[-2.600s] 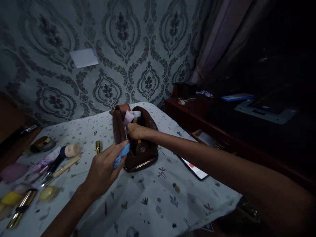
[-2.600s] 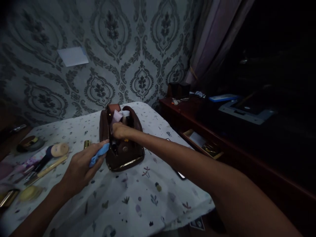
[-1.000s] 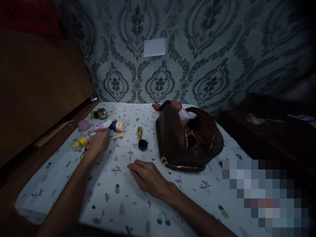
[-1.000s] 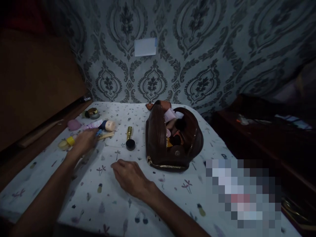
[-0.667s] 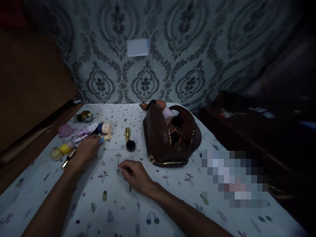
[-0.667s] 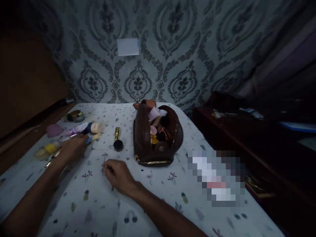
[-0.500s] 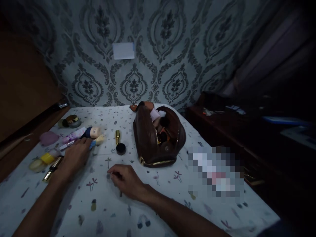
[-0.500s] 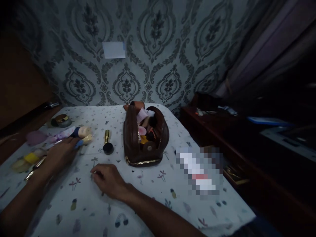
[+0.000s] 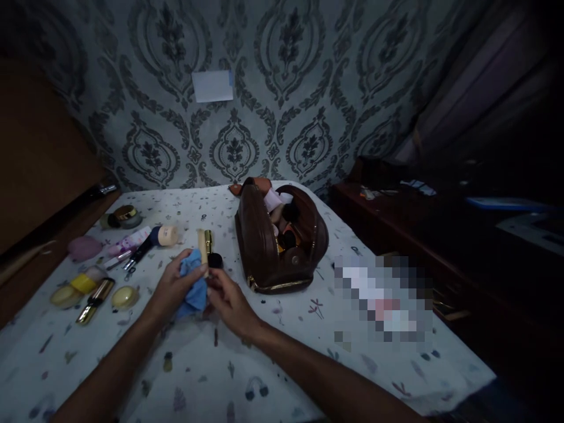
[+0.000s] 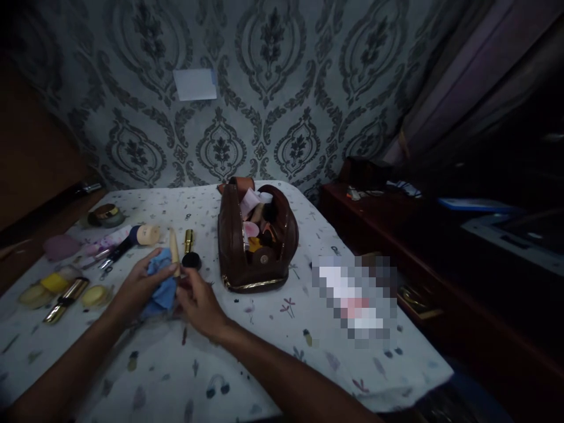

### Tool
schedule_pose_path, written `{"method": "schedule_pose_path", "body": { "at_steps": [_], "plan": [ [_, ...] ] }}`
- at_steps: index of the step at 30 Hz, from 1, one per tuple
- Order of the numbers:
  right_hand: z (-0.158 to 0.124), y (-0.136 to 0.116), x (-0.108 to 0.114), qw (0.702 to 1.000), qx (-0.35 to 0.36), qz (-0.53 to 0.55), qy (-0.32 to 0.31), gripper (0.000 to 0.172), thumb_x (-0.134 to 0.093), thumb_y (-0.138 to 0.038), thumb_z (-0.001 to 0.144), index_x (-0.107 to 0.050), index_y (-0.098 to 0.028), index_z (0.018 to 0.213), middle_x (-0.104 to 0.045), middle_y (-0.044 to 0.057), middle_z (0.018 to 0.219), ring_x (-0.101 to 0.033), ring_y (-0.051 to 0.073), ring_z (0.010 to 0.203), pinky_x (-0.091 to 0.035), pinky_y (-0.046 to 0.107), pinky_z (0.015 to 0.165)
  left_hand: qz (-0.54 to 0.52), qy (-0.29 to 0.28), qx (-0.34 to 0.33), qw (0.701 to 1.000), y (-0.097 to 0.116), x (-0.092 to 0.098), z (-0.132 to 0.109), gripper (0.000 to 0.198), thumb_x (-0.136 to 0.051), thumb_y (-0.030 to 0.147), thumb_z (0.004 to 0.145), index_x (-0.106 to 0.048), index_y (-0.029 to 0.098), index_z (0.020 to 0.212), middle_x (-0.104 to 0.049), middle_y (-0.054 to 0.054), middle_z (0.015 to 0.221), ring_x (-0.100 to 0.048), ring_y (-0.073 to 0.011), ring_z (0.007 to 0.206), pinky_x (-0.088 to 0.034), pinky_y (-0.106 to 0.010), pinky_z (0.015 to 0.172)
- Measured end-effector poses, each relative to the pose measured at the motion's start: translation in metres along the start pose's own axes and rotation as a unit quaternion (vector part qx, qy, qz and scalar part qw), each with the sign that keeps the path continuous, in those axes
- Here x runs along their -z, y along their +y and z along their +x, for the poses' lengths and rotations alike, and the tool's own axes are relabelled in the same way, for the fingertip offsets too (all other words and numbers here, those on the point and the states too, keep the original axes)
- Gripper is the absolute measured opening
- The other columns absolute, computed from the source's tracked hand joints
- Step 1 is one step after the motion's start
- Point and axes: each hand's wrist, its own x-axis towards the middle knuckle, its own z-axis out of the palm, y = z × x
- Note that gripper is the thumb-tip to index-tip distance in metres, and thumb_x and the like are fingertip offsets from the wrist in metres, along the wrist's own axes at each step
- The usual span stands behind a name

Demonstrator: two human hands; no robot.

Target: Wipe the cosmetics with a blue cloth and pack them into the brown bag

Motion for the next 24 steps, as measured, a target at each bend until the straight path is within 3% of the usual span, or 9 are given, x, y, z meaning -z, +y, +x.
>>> {"method": "schedule_pose_path", "body": {
  "at_steps": [3, 7, 11, 14, 19, 21, 24],
  "plan": [
    [0.005, 0.003, 0.001, 0.996, -0.035, 0.087, -0.002, 0.044, -0.067, -0.046, 0.086, -0.050, -0.023, 0.120, -0.063, -0.001, 0.087, -0.058, 0.010, 0.060, -0.051, 0.022, 0.052, -0.031, -0.040, -0.012, 0.999, -0.006, -0.010, -0.004, 0.047, -0.080, 0.053, 0.066, -0.054, 0.019, 0.088, -0.051, 0.006, 0.065, -0.050, -0.0112, 0.053, -0.043, -0.022, 0.049],
    [0.009, 0.003, 0.001, 0.991, -0.053, 0.121, 0.012, 0.052, -0.076, -0.047, 0.078, -0.049, -0.023, 0.116, -0.060, -0.005, 0.075, -0.057, 0.009, 0.055, -0.047, 0.021, 0.048, -0.015, -0.035, -0.018, 0.999, -0.014, -0.006, -0.002, 0.050, -0.075, 0.058, 0.070, -0.053, 0.020, 0.093, -0.051, 0.005, 0.068, -0.050, -0.0117, 0.054, -0.044, -0.024, 0.050],
    [0.010, 0.001, 0.002, 0.987, -0.072, 0.139, 0.028, 0.053, -0.077, -0.055, 0.075, -0.051, -0.021, 0.106, -0.062, -0.005, 0.070, -0.060, 0.011, 0.053, -0.044, 0.021, 0.047, 0.055, 0.062, -0.058, 0.995, -0.020, 0.002, 0.002, 0.045, -0.053, 0.061, 0.088, -0.049, 0.022, 0.110, -0.055, 0.003, 0.079, -0.053, -0.0148, 0.064, -0.045, -0.026, 0.057],
    [0.011, -0.001, 0.004, 0.982, -0.086, 0.163, 0.040, 0.052, -0.078, -0.057, 0.073, -0.053, -0.021, 0.102, -0.066, -0.003, 0.076, -0.061, 0.011, 0.052, -0.040, 0.020, 0.046, 0.154, 0.102, -0.147, 0.972, -0.023, 0.008, 0.001, 0.030, -0.039, 0.050, 0.097, -0.051, 0.022, 0.100, -0.052, 0.001, 0.080, -0.053, -0.0164, 0.072, -0.044, -0.029, 0.067],
    [0.009, -0.005, 0.006, 0.978, -0.087, 0.185, 0.039, 0.047, -0.078, -0.053, 0.074, -0.056, -0.021, 0.100, -0.060, -0.006, 0.066, -0.057, 0.010, 0.049, -0.036, 0.020, 0.045, 0.268, -0.052, -0.323, 0.906, -0.025, 0.007, -0.003, 0.020, -0.045, 0.035, 0.098, -0.057, 0.020, 0.090, -0.055, -0.002, 0.087, -0.056, -0.0179, 0.081, -0.045, -0.031, 0.076],
    [0.008, -0.007, 0.007, 0.980, -0.089, 0.177, 0.034, 0.045, -0.077, -0.053, 0.076, -0.057, -0.020, 0.099, -0.060, -0.005, 0.065, -0.055, 0.009, 0.049, -0.036, 0.020, 0.045, 0.290, -0.062, -0.341, 0.892, -0.027, 0.006, -0.004, 0.020, -0.045, 0.033, 0.099, -0.058, 0.020, 0.090, -0.056, -0.003, 0.090, -0.057, -0.0181, 0.084, -0.045, -0.030, 0.077],
    [0.006, -0.008, 0.007, 0.982, -0.096, 0.161, 0.015, 0.046, -0.076, -0.055, 0.077, -0.058, -0.020, 0.101, -0.064, -0.003, 0.072, -0.054, 0.009, 0.049, -0.034, 0.021, 0.044, 0.318, -0.033, -0.342, 0.884, -0.029, 0.006, -0.001, 0.019, -0.044, 0.031, 0.100, -0.059, 0.020, 0.093, -0.057, -0.004, 0.091, -0.058, -0.0184, 0.085, -0.045, -0.030, 0.076]
  ]
}}
